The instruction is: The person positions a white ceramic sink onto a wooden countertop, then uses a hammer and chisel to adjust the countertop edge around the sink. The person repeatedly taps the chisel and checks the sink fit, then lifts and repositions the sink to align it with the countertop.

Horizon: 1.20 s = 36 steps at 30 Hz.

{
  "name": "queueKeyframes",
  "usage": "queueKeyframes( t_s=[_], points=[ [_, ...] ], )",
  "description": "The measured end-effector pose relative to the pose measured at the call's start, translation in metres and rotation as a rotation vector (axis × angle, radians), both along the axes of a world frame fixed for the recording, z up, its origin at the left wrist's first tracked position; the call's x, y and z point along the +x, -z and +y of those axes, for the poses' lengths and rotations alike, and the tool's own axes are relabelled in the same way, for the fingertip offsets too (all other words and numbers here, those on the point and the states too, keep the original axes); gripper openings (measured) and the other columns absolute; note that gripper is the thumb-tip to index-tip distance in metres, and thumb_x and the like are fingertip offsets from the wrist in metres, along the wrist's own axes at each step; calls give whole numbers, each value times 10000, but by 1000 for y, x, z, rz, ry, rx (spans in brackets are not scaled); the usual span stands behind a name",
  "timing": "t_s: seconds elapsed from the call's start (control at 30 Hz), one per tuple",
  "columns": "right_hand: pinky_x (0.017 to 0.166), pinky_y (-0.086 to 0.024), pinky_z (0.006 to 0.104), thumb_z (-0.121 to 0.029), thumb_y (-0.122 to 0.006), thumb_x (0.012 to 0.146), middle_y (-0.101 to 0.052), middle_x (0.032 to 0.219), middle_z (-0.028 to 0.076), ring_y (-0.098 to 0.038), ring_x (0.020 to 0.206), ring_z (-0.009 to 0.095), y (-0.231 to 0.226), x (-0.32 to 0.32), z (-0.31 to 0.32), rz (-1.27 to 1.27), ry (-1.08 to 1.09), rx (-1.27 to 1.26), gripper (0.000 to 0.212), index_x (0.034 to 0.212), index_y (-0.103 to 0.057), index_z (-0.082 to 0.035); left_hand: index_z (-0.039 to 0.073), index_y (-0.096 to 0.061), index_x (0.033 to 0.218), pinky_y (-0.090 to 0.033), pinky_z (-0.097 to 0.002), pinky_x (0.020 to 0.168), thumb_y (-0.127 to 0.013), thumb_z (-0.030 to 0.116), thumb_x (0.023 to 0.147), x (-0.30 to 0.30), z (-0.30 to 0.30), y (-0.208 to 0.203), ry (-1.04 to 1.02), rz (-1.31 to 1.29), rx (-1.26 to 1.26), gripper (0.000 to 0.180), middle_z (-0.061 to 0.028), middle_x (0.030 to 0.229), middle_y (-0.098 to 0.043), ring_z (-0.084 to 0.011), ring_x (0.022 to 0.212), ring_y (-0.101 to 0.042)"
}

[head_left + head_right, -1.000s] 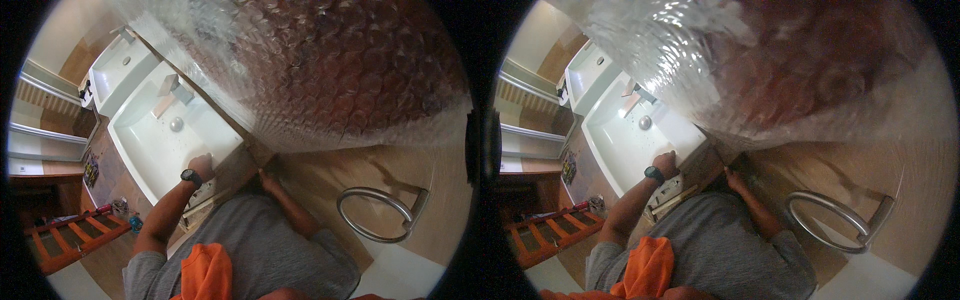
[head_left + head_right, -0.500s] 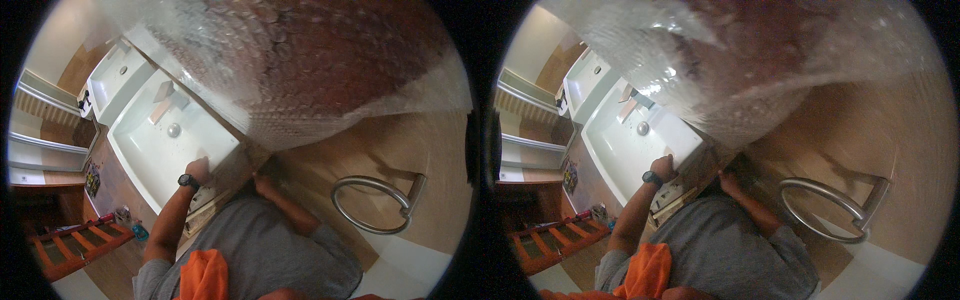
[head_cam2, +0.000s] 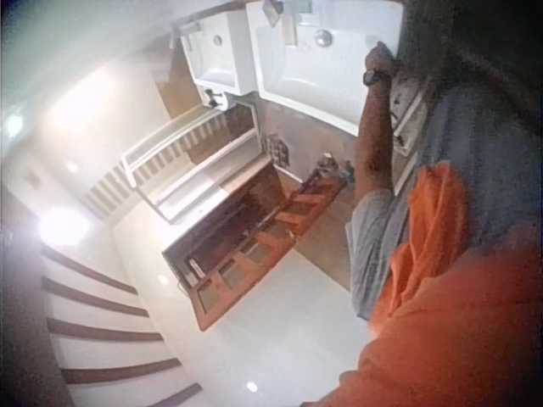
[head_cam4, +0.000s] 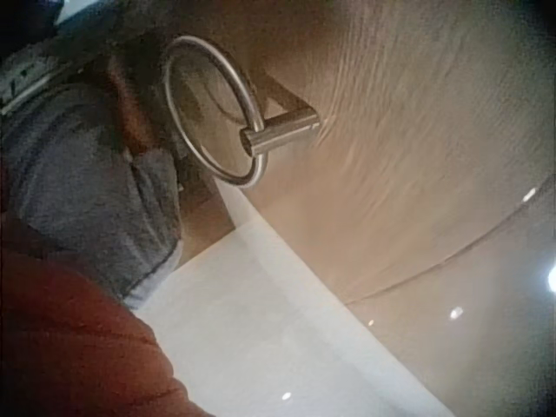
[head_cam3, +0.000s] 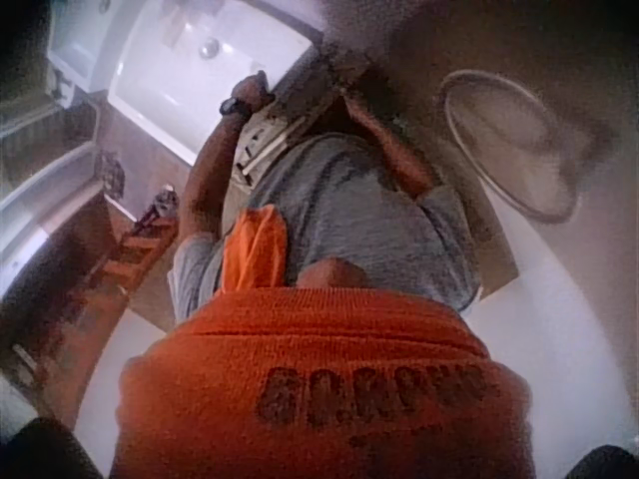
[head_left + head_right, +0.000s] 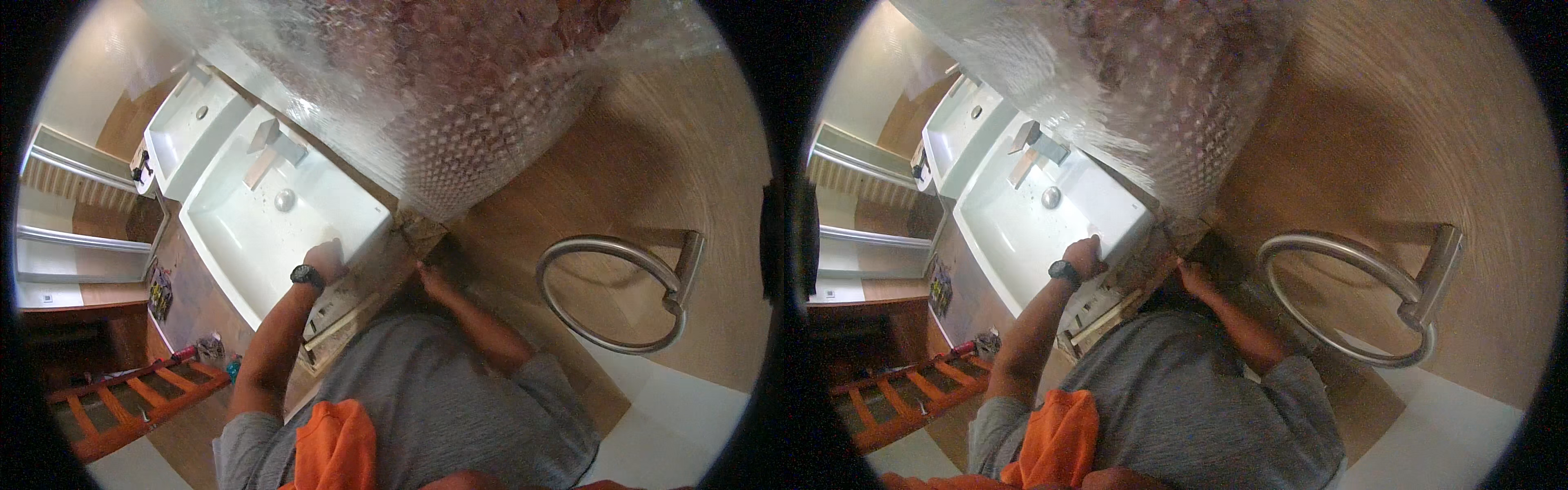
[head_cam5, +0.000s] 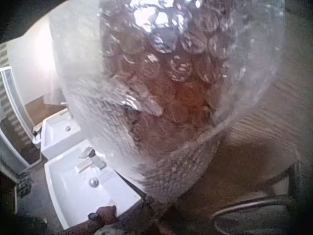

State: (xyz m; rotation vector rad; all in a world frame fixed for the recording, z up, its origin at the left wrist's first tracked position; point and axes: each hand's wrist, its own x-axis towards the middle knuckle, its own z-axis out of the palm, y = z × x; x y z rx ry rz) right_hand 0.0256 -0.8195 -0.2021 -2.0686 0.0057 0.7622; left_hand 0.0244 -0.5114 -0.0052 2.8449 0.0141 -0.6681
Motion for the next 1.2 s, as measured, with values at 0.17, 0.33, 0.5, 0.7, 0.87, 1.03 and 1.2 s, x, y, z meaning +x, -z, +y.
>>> queueKeyframes(
  t_s=[0.17, 0.33, 0.5, 0.7, 0.87, 1.03, 1.2],
  points=[
    [733, -520, 526, -611, -365, 1013, -643, 696, 224, -635, 678, 417, -77, 10, 5, 453, 94, -34, 742, 857, -674, 45, -3, -554, 1056, -546, -496, 797, -795, 315, 744, -6, 6, 7, -14, -49, 4, 507, -235, 943, -689, -420, 910, -672],
    [920, -472, 547, -537, -452, 1009, -656, 1046, 314, -626, 995, 467, -87, -8, -6, 29, -108, -216, 635, 1101, -649, 60, 18, -558, 1066, -550, -495, 798, -784, 307, 759, -8, 5, 17, -93, -37, -13, 478, -213, 946, -692, -413, 901, -674],
    [922, -477, 522, -526, -500, 993, -643, 1128, 292, -629, 1053, 436, -102, 10, -25, -34, -31, -333, 616, 1177, -637, 46, 43, -594, 1127, -528, -479, 862, -774, 307, 777, -25, -8, 5, -248, -132, -76, 473, -183, 1069, -667, -379, 996, -641],
    [775, -513, 483, -478, -554, 987, -712, 908, 227, -686, 833, 379, -95, 30, -34, -34, -71, -249, 519, 1021, -703, 18, 54, -594, 1249, -502, -459, 920, -756, 288, 812, -40, -6, 9, -307, -213, -167, 521, -172, 1127, -643, -368, 1063, -597],
    [708, -482, 504, -530, -524, 989, -693, 783, 166, -648, 732, 368, -36, 31, -32, 223, 19, -86, 569, 911, -693, 9, 63, -597, 1252, -498, -454, 928, -771, 321, 805, -38, -5, 8, -294, -223, -174, 545, -169, 1130, -640, -364, 1069, -591],
    [568, -445, 380, -553, -545, 982, -553, 683, 55, -508, 585, 198, -5, 10, -16, 99, 108, 24, 536, 997, -658, -29, 37, -570, 1265, -496, -461, 921, -775, 318, 807, -36, -7, 2, -287, -185, -151, 576, -172, 1155, -637, -367, 1078, -579],
    [563, -438, 413, -587, -466, 1000, -555, 709, 76, -512, 583, 224, 12, 9, 8, 265, 126, 87, 595, 964, -630, -17, 51, -572, 1268, -499, -457, 916, -777, 335, 807, -36, -5, 17, -296, -200, -131, 578, -160, 1131, -636, -362, 1074, -577]
  ],
)
